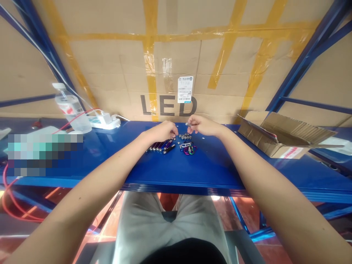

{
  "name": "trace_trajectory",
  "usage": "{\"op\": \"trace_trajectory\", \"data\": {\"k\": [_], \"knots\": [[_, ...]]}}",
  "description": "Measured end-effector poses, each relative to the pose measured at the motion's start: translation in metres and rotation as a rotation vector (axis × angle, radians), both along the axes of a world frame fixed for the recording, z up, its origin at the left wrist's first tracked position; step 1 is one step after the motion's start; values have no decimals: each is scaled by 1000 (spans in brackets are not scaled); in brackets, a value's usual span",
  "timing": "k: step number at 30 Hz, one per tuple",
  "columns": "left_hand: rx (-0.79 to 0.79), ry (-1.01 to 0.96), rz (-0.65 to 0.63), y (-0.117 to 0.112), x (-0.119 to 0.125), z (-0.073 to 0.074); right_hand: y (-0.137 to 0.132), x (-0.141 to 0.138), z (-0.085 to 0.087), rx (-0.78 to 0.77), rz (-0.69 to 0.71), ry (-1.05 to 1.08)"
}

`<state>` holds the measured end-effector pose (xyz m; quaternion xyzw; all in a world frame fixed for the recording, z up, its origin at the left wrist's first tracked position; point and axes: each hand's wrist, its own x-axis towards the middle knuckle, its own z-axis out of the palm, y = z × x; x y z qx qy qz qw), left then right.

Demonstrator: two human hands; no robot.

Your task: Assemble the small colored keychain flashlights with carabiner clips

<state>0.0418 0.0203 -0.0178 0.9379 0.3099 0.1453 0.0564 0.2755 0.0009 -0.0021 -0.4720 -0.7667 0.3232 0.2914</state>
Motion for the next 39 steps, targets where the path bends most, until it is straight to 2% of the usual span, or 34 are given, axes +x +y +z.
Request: {"op": "trace_trajectory", "data": {"k": [4, 15, 18, 23, 25, 32, 39], "knots": [[-31, 75, 16, 4, 2, -5, 3, -2, -5, 4, 40, 55], [-60, -27, 51, 0, 2, -4, 13, -7, -19, 31, 91, 151], [-116, -175, 84, -4, 3, -2, 13, -8, -21, 42, 114, 180], [-182, -663, 108, -21, 10, 6, 10, -13, -22, 27, 171, 252], [-161, -729, 125, -29, 13, 7, 9, -16, -22, 21, 193, 281], [-58, -704, 159, -35, 17, 3, 8, -21, -25, 28, 236, 310], [-74, -708, 151, -36, 18, 1, 8, -22, -26, 75, 240, 307]]}}
